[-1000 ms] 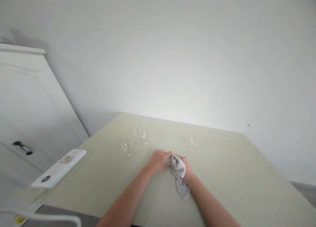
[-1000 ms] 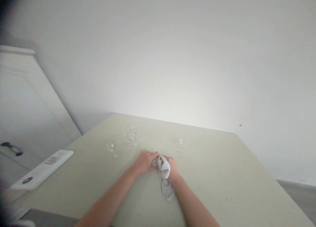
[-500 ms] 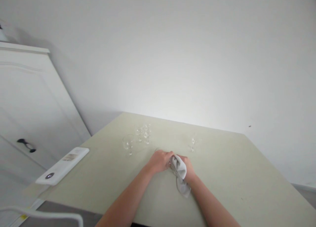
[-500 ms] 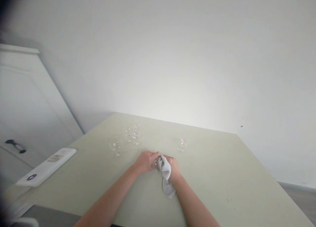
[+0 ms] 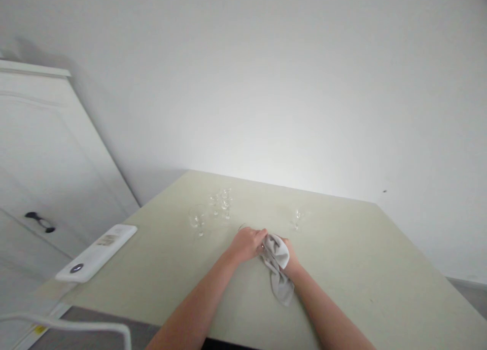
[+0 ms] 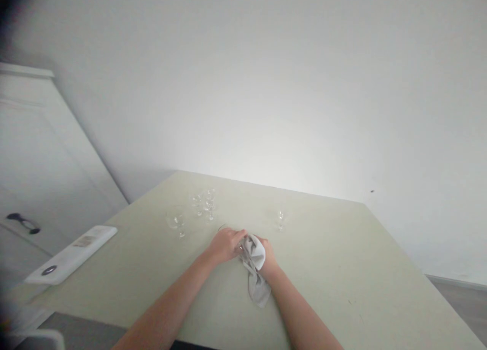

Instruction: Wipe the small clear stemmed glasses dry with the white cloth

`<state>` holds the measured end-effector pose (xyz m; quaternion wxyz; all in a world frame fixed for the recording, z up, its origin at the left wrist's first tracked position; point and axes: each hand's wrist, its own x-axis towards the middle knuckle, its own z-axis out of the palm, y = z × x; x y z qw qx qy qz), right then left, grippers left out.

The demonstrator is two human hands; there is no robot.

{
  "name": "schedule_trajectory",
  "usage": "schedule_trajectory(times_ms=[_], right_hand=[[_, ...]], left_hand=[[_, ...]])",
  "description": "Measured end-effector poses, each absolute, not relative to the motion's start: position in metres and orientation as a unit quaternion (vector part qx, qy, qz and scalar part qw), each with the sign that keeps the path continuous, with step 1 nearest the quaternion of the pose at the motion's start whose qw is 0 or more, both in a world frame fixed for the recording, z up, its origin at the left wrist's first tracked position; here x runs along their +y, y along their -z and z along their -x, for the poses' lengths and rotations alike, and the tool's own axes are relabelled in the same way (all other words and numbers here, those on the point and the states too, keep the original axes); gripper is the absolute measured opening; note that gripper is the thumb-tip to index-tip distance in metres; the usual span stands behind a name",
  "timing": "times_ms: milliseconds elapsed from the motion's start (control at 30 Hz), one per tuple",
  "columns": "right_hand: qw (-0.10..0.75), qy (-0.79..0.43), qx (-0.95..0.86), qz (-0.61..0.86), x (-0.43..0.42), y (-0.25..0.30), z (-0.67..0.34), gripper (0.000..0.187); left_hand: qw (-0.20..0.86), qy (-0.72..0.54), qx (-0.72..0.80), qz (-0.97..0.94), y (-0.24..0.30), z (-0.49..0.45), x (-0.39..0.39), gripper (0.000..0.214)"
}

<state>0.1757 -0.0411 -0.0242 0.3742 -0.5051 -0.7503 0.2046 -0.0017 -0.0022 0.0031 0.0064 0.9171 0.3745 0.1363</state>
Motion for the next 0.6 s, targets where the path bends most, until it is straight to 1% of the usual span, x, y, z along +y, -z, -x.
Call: schedule_trajectory(times_ms=[33, 100, 200, 300, 400, 500, 600], right_hand=[[0.374, -0.193, -0.742, 0.522, -0.0421, 0.0228, -0.1740, 0.008], [0.335, -0.156, -0.760, 0.534, -0.0430, 0.0211, -0.1712, 0.006], [0.321, -0.126, -0.756, 0.556, -0.0424, 0.0204, -0.1697, 0.004], [0.344, -0.154, -0.743, 0.553, -0.0415, 0.0194, -0.1712, 0.005], [0.366, -0.207, -0.740, 0.525, -0.0404, 0.0187, -0.1743, 0.008], [0.356, -0.239, -0.754, 0.498, -0.0383, 0.0198, -0.1771, 0.010], [0.350, -0.240, -0.762, 0.489, -0.0365, 0.0213, -0.1777, 0.009]], left_hand=[[0.016, -0.122, 0.382, -0.916, -0.0035, 0.0025, -0.0030, 0.025], [0.031, -0.109, 0.393, -0.912, -0.0043, 0.0034, -0.0043, 0.029], [0.036, -0.115, 0.399, -0.909, -0.0055, 0.0021, -0.0049, 0.030], [0.041, -0.135, 0.407, -0.903, -0.0070, -0.0008, -0.0045, 0.031], [0.051, -0.125, 0.418, -0.899, -0.0074, -0.0022, -0.0053, 0.031], [0.052, -0.105, 0.422, -0.899, -0.0064, -0.0015, -0.0075, 0.028], [0.060, -0.100, 0.416, -0.902, -0.0062, -0.0008, -0.0098, 0.029]])
